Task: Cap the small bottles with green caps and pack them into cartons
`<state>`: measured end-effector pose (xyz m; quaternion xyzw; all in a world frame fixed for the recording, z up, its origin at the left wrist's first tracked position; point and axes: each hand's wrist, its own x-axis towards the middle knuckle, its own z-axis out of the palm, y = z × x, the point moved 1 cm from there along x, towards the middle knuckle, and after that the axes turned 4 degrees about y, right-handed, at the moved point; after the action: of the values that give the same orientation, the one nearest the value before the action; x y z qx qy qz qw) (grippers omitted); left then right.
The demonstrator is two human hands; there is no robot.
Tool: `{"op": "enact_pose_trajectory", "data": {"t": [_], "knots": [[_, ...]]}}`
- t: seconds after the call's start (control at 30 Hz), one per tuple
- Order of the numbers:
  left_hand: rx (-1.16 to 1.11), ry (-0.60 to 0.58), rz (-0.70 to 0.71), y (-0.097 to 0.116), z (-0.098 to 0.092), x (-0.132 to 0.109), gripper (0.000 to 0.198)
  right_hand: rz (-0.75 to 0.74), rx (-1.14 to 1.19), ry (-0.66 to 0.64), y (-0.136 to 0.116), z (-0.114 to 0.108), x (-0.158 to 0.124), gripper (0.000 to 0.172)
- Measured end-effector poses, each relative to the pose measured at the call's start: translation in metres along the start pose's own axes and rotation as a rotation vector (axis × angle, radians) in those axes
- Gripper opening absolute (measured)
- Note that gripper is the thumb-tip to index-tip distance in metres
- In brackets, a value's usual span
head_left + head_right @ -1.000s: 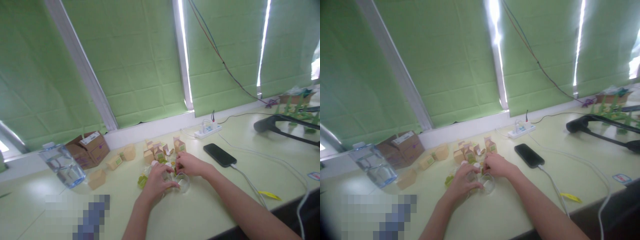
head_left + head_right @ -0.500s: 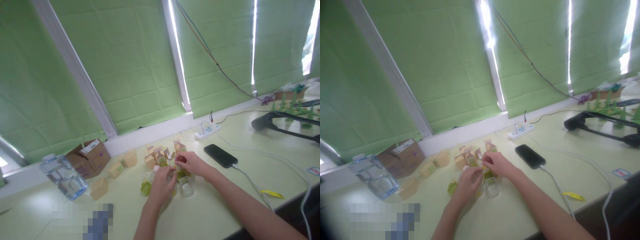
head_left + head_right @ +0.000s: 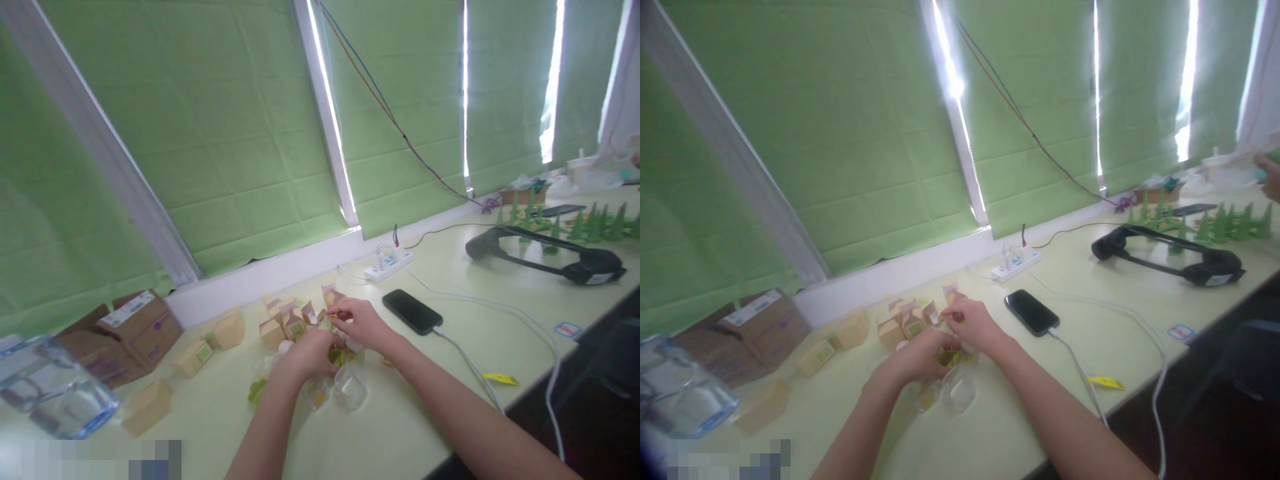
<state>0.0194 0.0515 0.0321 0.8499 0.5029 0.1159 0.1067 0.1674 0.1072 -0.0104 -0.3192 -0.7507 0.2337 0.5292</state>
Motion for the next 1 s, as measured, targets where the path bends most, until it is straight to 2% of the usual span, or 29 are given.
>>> {"op": "enact_pose_trajectory", "data": {"t": [0.1,0.23,0.27,0.33,0.37,0.43,0.47,0.5,0.57,0.63,0.73,0.83,0.93,1.0], "knots": [[-0.035,0.099,0.011,0.004,-0.003,-0.005,0.023,0.019,0.054,0.025,-0.004,-0.001,-0.001,0.025],[-0.19,0.465,-0.138,0.01,-0.015,-0.035,0.034,0.01,0.161,0.147,-0.01,-0.006,0.0,0.022],[-0.279,0.518,-0.19,0.013,-0.016,-0.046,0.037,0.006,0.194,0.176,-0.012,-0.007,0.0,0.02],[-0.489,0.472,-0.267,0.021,-0.011,-0.07,0.042,0.006,0.253,0.2,-0.016,-0.008,-0.001,0.019],[-0.556,0.39,-0.286,0.025,-0.006,-0.081,0.043,0.003,0.28,0.195,-0.019,-0.008,-0.002,0.019],[-0.563,0.248,-0.258,0.033,0.008,-0.098,0.038,-0.01,0.322,0.152,-0.026,-0.006,-0.005,0.018],[-0.513,0.217,-0.23,0.035,0.015,-0.103,0.037,-0.019,0.336,0.122,-0.029,-0.004,-0.007,0.018],[-0.47,0.236,-0.221,0.036,0.021,-0.105,0.036,-0.028,0.346,0.091,-0.032,-0.003,-0.009,0.018],[-0.465,0.292,-0.23,0.033,0.027,-0.101,0.039,-0.038,0.356,0.035,-0.035,0.0,-0.011,0.02],[-0.491,0.315,-0.217,0.026,0.023,-0.09,0.04,-0.037,0.366,0.01,-0.036,0.002,-0.012,0.02],[-0.491,0.373,-0.143,0.015,0.005,-0.07,0.042,-0.006,0.412,0.035,-0.032,0.001,-0.01,0.021],[-0.708,0.452,-0.12,0.003,-0.008,-0.054,0.05,0.047,0.495,0.084,-0.028,-0.001,-0.008,0.025],[-0.798,0.606,-0.13,-0.012,-0.005,-0.046,0.057,0.059,0.539,0.099,-0.027,-0.002,-0.009,0.027],[-0.736,0.714,-0.149,-0.022,0.005,-0.046,0.054,0.034,0.475,0.097,-0.03,-0.002,-0.013,0.026]]}}
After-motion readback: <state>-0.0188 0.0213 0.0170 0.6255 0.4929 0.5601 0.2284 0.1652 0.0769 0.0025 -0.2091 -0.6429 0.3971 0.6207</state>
